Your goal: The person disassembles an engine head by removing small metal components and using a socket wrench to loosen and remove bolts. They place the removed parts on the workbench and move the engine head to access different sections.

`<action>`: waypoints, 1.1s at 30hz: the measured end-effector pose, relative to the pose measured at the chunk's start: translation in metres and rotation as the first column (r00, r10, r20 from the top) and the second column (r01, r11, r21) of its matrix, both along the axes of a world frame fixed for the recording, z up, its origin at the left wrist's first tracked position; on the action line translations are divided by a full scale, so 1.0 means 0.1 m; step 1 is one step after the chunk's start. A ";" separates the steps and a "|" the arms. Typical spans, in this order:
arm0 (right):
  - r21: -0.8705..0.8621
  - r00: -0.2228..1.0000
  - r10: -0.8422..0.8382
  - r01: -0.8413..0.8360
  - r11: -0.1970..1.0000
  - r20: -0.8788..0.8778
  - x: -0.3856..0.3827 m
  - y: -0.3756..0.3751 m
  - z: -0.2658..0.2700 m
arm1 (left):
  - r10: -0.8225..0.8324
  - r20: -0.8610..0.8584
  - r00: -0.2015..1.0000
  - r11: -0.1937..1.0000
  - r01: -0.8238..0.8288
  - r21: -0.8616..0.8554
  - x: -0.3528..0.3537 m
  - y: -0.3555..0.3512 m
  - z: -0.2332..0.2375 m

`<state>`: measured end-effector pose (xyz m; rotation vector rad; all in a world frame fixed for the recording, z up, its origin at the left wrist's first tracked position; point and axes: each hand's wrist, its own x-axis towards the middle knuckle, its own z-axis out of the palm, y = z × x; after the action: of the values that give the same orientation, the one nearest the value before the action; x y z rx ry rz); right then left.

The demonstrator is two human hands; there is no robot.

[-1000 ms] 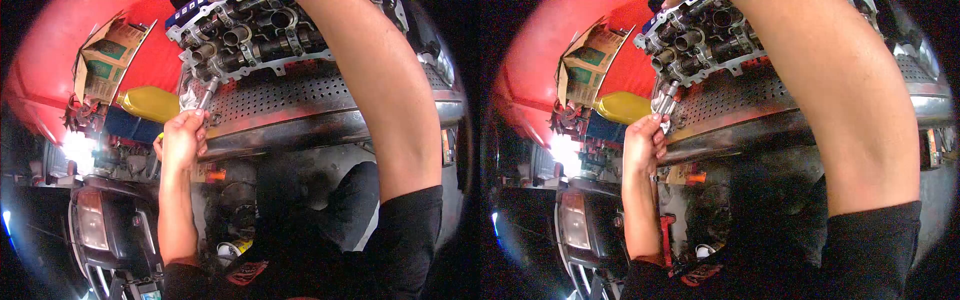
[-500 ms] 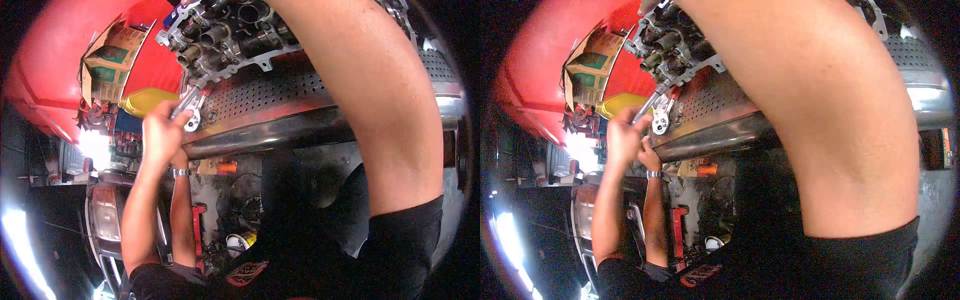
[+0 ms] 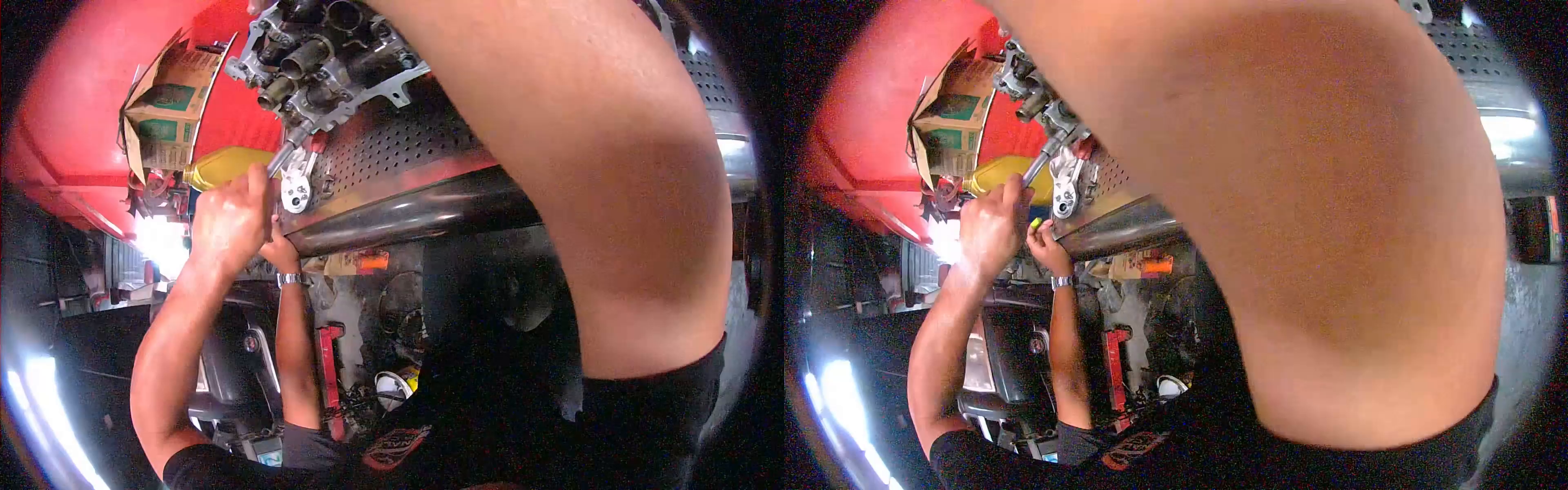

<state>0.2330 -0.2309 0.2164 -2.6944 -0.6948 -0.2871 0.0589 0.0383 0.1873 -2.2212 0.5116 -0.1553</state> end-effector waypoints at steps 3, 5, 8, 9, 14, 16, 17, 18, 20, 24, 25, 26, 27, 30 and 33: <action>0.014 1.000 0.008 -0.008 1.000 0.005 0.00 -0.04 -0.04 | -0.010 0.059 0.998 0.991 0.002 0.135 -0.01 0.03 -0.03; 0.029 1.000 0.019 -0.019 0.999 0.007 0.01 -0.08 -0.06 | -0.003 0.133 0.991 0.990 -0.016 0.142 -0.01 0.05 -0.11; 0.050 1.000 0.020 -0.020 0.999 0.002 0.05 -0.17 -0.11 | -0.106 0.171 0.980 0.989 0.085 0.125 -0.04 0.11 -0.19; 0.054 1.000 0.021 -0.021 0.998 0.001 0.07 -0.18 -0.13 | -0.068 0.176 0.982 0.996 0.057 0.065 -0.03 0.11 -0.22; 0.073 0.999 0.036 -0.036 0.997 0.006 0.10 -0.23 -0.16 | 0.535 -0.203 0.820 0.464 -0.486 -0.741 -0.02 -0.11 -0.16; 0.083 0.999 0.045 -0.046 0.996 0.005 0.10 -0.25 -0.17 | 0.481 -0.486 0.730 -0.035 -0.537 -0.843 -0.06 -0.30 -0.11; 0.087 0.999 0.045 -0.045 0.995 0.007 0.10 -0.27 -0.18 | 0.439 -0.586 0.681 -0.281 -0.515 -0.810 -0.07 -0.41 -0.08; 0.094 0.999 0.045 -0.045 0.995 0.003 0.11 -0.28 -0.19 | 0.358 -0.648 0.672 -0.394 -0.520 -0.758 -0.06 -0.37 -0.05; 0.098 0.999 0.052 -0.052 0.994 0.003 0.10 -0.29 -0.20 | 0.341 -0.671 0.659 -0.426 -0.528 -0.735 -0.08 -0.35 -0.06; 0.102 0.998 0.058 -0.058 0.993 0.010 0.08 -0.29 -0.20 | 0.556 -0.180 0.812 0.549 -0.521 -0.654 -0.06 -0.28 -0.14; 0.099 0.998 0.060 -0.061 0.993 0.013 0.07 -0.29 -0.20 | 0.441 -0.094 0.893 0.757 -0.426 -0.496 -0.05 -0.21 -0.14; 0.101 0.998 0.062 -0.063 0.993 0.015 0.07 -0.29 -0.20 | 0.292 0.016 0.956 0.920 -0.276 -0.277 -0.04 -0.15 -0.15; 0.099 0.998 0.061 -0.063 0.993 0.017 0.06 -0.29 -0.20 | 0.113 0.122 0.986 0.993 -0.108 -0.051 -0.02 -0.12 -0.15; 0.100 0.998 0.060 -0.062 0.993 0.024 0.07 -0.30 -0.20 | 0.008 0.172 0.985 0.985 -0.038 0.169 -0.01 -0.12 -0.17; 0.101 0.997 0.068 -0.070 0.992 0.026 0.04 -0.28 -0.22 | 0.124 0.166 0.978 0.991 -0.112 -0.076 -0.06 0.03 -0.30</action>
<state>0.2370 -0.2588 0.1948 -2.5685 -0.7568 -0.3268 0.0527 0.0417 0.1574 -2.2710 0.2838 -0.3006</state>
